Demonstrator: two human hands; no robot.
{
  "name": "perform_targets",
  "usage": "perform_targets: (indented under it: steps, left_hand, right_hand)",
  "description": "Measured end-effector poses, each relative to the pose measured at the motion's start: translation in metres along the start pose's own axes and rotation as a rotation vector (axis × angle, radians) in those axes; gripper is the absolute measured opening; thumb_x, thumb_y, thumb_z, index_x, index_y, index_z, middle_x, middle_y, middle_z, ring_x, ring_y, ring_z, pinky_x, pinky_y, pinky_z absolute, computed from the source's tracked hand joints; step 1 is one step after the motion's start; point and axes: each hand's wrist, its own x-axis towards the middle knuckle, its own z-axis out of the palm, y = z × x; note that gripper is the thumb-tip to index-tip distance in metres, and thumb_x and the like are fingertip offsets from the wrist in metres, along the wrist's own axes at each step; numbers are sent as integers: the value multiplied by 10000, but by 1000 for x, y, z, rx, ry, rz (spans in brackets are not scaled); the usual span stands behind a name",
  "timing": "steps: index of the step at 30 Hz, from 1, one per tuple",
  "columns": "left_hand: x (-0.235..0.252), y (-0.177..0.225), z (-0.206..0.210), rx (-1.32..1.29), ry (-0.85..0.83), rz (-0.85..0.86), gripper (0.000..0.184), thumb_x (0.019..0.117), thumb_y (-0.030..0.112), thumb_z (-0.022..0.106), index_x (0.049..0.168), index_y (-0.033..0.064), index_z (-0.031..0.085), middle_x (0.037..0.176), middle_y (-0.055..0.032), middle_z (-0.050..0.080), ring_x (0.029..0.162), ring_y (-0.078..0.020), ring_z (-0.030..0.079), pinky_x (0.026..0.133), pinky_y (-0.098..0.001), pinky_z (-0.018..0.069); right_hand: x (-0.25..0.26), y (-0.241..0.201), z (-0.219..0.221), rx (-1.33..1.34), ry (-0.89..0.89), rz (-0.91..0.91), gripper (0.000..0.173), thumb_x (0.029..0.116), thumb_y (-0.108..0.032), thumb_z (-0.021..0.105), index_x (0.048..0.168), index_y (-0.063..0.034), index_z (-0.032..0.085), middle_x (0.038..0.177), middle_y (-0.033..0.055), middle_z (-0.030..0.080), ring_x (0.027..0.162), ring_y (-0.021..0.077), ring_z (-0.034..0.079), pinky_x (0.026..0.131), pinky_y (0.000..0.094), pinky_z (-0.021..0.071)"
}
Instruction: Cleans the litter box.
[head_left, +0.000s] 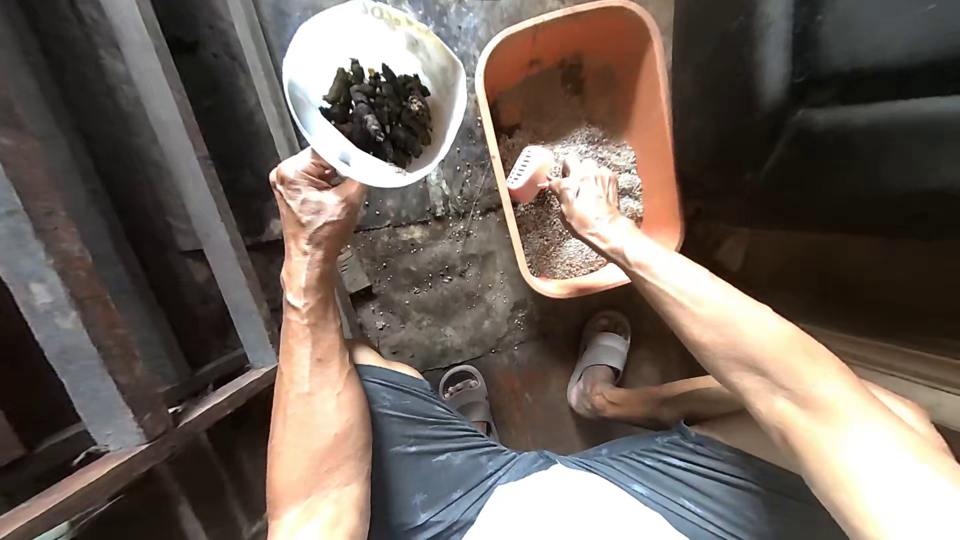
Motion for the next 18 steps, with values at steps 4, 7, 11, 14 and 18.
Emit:
perform_targets:
  steps: [4, 7, 11, 14, 18]
  left_hand:
    - [8, 0, 7, -9, 15, 19, 164, 903, 266, 739, 894, 107, 698, 809, 89, 659, 726, 87, 568, 720, -174, 481]
    - [12, 0, 11, -2, -8, 24, 191, 909, 288, 740, 906, 101, 704, 817, 68, 671, 733, 63, 583, 732, -201, 489]
    - [15, -2, 13, 4, -24, 50, 217, 902, 313, 742, 936, 100, 720, 845, 63, 689, 746, 73, 594, 743, -191, 498]
    - [17, -5, 12, 20, -28, 60, 206, 913, 301, 725, 926, 95, 711, 839, 48, 675, 752, 51, 587, 743, -211, 491]
    - [16, -5, 8, 15, -30, 47, 203, 909, 307, 719, 917, 104, 706, 828, 62, 661, 743, 58, 574, 735, -207, 482]
  right_hand:
    - [-30, 17, -1, -40, -80, -36, 217, 1003, -106, 546, 1026, -19, 744, 1182, 254, 653, 1071, 472, 630, 841, 637, 492]
    - [-35, 26, -18, -71, -138, -13, 176, 961, -66, 584, 984, -16, 751, 1171, 241, 662, 1101, 469, 616, 885, 651, 471]
    - [-36, 25, -50, -127, -194, 91, 181, 945, -119, 613, 1023, -31, 750, 1190, 238, 667, 1099, 485, 623, 855, 664, 481]
    - [-34, 18, -71, -151, -223, 169, 172, 892, -132, 669, 1005, -21, 737, 1143, 241, 672, 1055, 477, 641, 791, 667, 487]
    - [-32, 18, -84, -86, -193, 251, 244, 924, -226, 631, 1070, -61, 738, 1131, 242, 682, 1040, 466, 660, 765, 671, 488]
